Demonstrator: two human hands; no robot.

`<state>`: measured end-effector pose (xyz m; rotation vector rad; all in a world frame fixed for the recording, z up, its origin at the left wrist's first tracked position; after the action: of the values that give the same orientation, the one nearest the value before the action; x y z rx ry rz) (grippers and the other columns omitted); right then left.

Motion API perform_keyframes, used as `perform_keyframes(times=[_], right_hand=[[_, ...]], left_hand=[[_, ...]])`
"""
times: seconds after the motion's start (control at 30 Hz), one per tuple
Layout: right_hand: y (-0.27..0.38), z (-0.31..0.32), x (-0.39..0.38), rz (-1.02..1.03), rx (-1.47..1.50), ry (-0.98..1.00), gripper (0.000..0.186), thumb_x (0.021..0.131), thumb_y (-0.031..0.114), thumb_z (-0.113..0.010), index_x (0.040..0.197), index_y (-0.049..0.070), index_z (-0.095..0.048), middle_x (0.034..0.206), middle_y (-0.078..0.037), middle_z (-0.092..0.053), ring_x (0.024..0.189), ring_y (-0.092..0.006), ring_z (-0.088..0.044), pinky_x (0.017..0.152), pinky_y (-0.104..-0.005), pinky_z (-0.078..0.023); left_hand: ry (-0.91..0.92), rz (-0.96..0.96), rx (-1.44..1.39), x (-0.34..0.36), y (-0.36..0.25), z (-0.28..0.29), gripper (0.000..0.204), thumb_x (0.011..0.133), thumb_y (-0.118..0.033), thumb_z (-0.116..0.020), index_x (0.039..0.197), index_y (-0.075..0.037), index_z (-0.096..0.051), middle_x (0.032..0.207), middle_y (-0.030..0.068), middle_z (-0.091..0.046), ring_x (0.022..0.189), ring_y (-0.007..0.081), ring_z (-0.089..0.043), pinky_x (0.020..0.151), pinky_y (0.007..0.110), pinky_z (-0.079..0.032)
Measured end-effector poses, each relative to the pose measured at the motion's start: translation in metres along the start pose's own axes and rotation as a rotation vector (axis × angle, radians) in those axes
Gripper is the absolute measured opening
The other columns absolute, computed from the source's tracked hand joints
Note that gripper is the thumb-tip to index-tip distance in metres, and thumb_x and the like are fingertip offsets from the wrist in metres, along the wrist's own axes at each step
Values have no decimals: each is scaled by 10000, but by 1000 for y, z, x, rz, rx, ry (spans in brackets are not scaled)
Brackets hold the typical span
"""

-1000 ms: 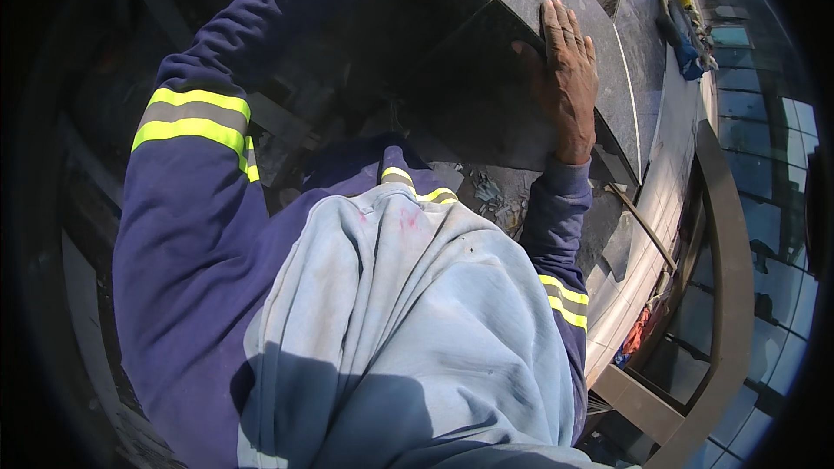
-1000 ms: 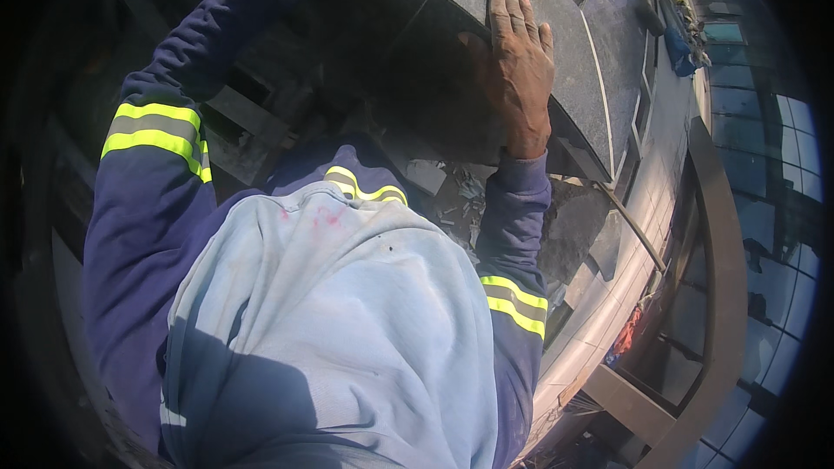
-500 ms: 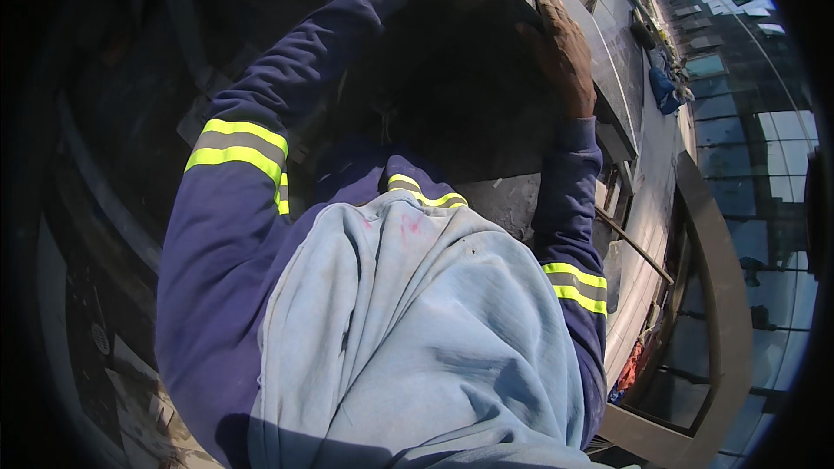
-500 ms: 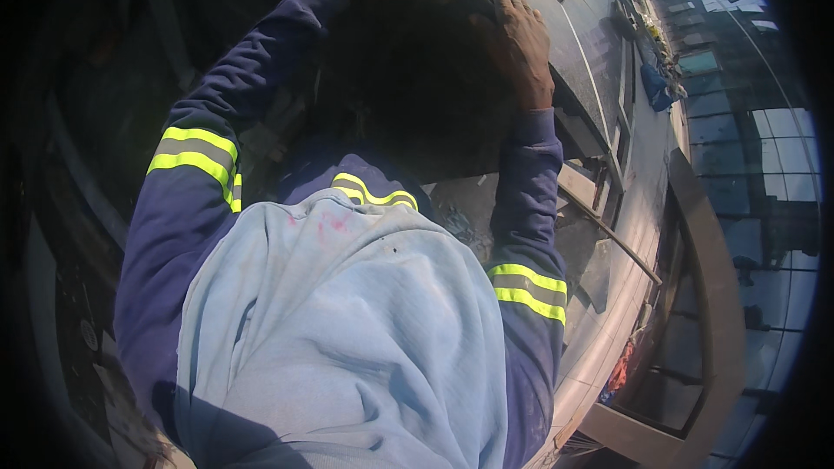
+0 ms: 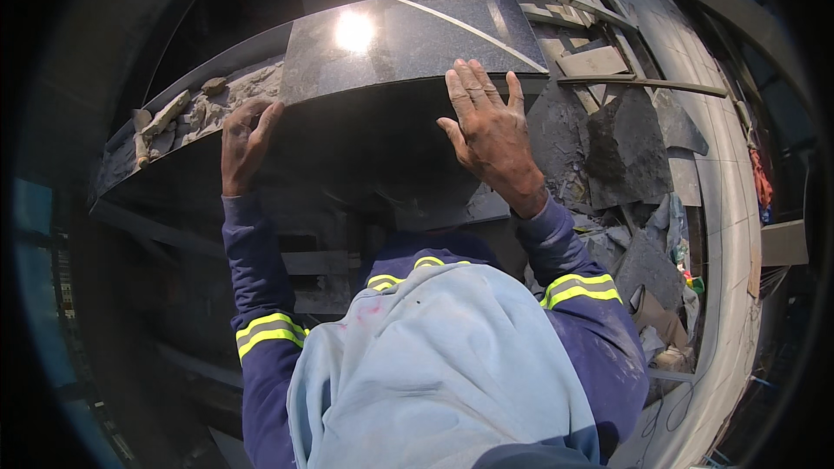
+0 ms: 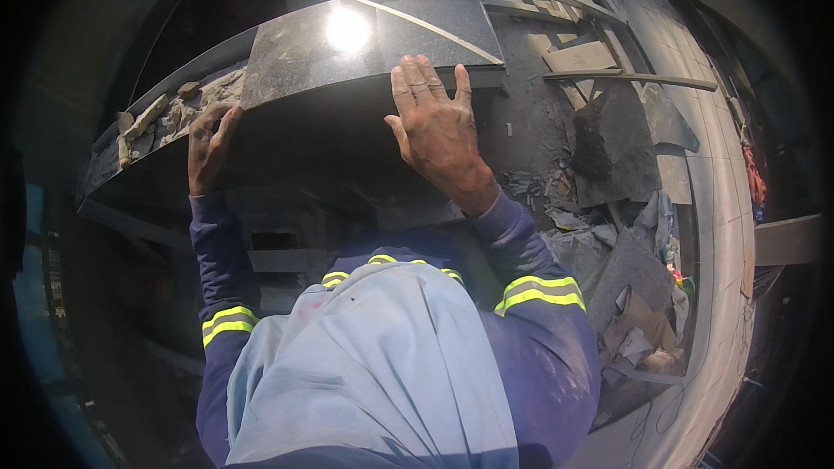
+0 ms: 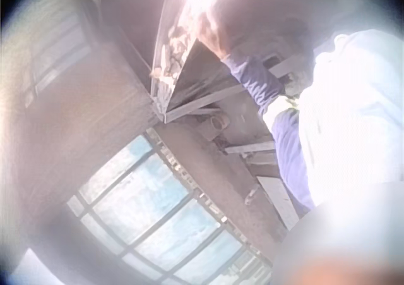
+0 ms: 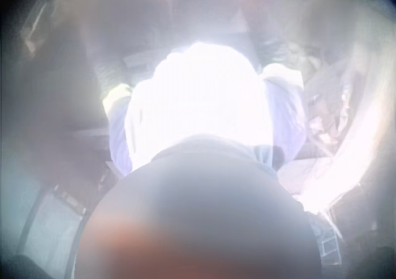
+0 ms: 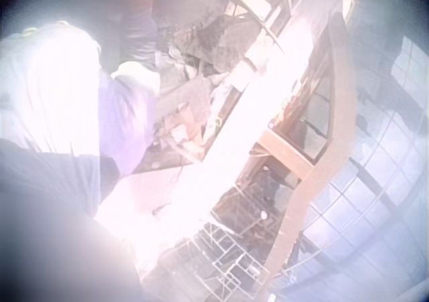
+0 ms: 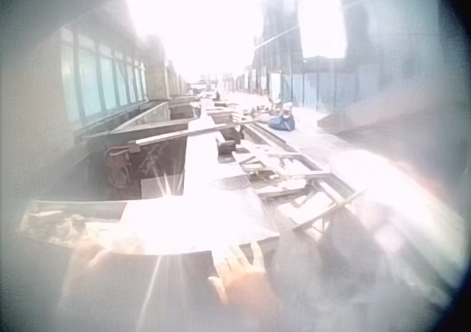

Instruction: The person handles a large dark stone tile, repeatedly dry-fits it into a curved metal frame, and uses an angle grinder to cut the tile. The person then places the cut tile into the frame and adjusts its position.

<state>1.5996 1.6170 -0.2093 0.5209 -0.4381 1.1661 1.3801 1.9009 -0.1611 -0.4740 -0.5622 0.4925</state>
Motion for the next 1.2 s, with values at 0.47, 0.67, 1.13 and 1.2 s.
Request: perform_keyframes(times=[0.47,0.67,1.13,1.2], right_hand=[[-265,1,68,16,492,-60,554,894,409,-748,1301,41,-680,1385,-109,-657,1413,-292,-514,1242,-583,-213],[-293,-34,96,185,471,132,564,850,434,-758,1287,81,-700,1488,-86,-590,1480,-269,-438,1263,-648,-134],[-300,-36,96,266,458,105,358,926,280,-714,1223,80,-733,1467,-100,-607,1462,-281,-470,1252,-657,-171],[-294,-34,94,274,439,107,364,920,268,-720,1228,75,-732,1468,-102,-607,1460,-283,-473,1249,-662,-171]], left_hand=[[241,479,-146,200,-25,-137,616,977,-414,-721,1353,56,-588,1250,134,-657,1124,174,-634,992,303,-495],[113,547,-231,221,-31,-162,643,935,-328,-781,1373,82,-550,1214,138,-687,1051,164,-659,926,295,-527],[-179,253,707,240,-81,-163,713,876,-429,-827,1368,27,-585,1297,231,-627,1162,319,-642,988,411,-512],[-95,-51,604,256,-110,-179,695,898,-455,-782,1432,-61,-573,1431,186,-562,1326,331,-550,1098,466,-465]])
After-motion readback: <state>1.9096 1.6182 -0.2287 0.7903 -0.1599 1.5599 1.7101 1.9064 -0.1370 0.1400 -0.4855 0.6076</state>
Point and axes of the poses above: each hand's wrist, its own x-axis towards the middle knuckle, its own z-axis out of the back of the hand, y = z × x, the point moved 5 cm from there along x, towards the middle knuckle
